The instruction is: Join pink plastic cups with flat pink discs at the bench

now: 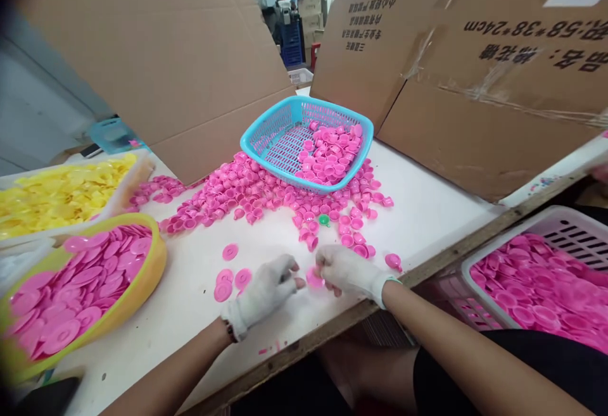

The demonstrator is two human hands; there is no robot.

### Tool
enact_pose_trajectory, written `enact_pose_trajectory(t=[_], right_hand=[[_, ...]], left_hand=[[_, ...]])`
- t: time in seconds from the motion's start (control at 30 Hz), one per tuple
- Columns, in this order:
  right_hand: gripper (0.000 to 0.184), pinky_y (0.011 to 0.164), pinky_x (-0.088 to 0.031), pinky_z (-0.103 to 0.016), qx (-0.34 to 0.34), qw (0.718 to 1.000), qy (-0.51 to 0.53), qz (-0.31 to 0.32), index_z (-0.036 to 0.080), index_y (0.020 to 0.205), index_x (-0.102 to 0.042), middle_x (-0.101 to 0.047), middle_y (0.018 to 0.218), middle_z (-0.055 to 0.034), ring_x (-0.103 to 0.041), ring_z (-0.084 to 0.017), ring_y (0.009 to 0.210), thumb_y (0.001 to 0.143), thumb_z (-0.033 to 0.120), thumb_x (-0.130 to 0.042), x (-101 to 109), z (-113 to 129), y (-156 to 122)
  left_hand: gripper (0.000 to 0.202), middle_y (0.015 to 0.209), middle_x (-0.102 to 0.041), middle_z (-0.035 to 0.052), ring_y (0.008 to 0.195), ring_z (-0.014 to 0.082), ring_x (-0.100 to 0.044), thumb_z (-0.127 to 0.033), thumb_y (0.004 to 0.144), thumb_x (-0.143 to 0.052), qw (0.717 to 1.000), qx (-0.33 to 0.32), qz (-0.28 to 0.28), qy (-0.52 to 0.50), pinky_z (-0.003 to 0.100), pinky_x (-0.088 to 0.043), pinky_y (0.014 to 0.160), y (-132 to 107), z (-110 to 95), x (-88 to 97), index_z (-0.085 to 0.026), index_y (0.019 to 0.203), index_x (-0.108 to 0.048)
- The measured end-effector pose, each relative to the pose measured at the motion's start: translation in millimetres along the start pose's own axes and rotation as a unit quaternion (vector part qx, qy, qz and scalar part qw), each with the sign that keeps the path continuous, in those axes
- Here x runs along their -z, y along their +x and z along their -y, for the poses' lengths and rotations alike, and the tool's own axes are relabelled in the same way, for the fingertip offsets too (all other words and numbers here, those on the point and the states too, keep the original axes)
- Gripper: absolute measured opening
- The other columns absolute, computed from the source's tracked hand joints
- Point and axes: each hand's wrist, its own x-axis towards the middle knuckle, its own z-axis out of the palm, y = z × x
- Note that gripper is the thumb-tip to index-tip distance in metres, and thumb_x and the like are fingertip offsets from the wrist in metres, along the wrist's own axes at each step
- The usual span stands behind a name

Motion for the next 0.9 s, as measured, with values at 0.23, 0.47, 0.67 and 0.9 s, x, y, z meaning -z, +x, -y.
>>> enact_pose_trajectory(t=[0.23,0.47,0.67,0.9], right_hand=[[0.009,0.055,-0.046,-0.025,0.235,0.928,0.093,-0.273,0.022,0.088,-0.044,-0.059,0.074,0.0005,-0.057,-0.012,0.057,0.081,0.029,-0.044,54.6,24.7,-8.4],[0.015,0.07,-0.041,-0.035,0.014,0.809,-0.513,-0.287,0.014,0.085,-0.064,-0.059,0.096,-0.0162,-0.057,-0.027,0.084,0.081,0.023,-0.053,24.9,-25.2,-7.2],[0.019,0.069,-0.043,-0.025,0.087,0.964,-0.236,-0.088,0.017,0.079,-0.061,-0.062,0.084,-0.0052,-0.058,-0.015,0.076,0.082,0.014,-0.042,-8.5,-14.8,-14.5],[0.009,0.041,-0.032,-0.018,-0.011,0.996,-0.084,-0.029,0.017,0.069,-0.053,-0.051,0.056,0.0041,-0.043,-0.006,0.041,0.075,0.014,-0.046,-20.3,-14.4,-0.1]], left_hand=[[0.013,0.098,-0.058,0.0101,0.082,0.0199,-0.059,-0.015,0.082,-0.047,0.955,0.102,-0.052,0.274,0.03,-0.042,0.075,-24.8,44.7,61.2,-0.016,0.091,-0.057],[0.003,0.077,-0.056,0.0024,0.069,0.0168,-0.054,-0.018,0.078,-0.05,0.965,0.086,-0.103,0.225,0.027,-0.038,0.063,-25.9,59.5,48.9,-0.019,0.077,-0.052],[0.01,0.057,-0.053,-0.0035,0.053,0.0107,-0.047,-0.019,0.075,-0.052,0.991,0.002,-0.124,-0.04,0.022,-0.035,0.052,-14.4,47.6,30.3,-0.019,0.066,-0.048],[0.015,0.066,-0.055,-0.001,0.061,0.0107,-0.05,-0.007,0.075,-0.044,0.971,-0.136,-0.193,0.039,0.022,-0.037,0.058,-14.4,24.8,9.5,-0.018,0.067,-0.051]])
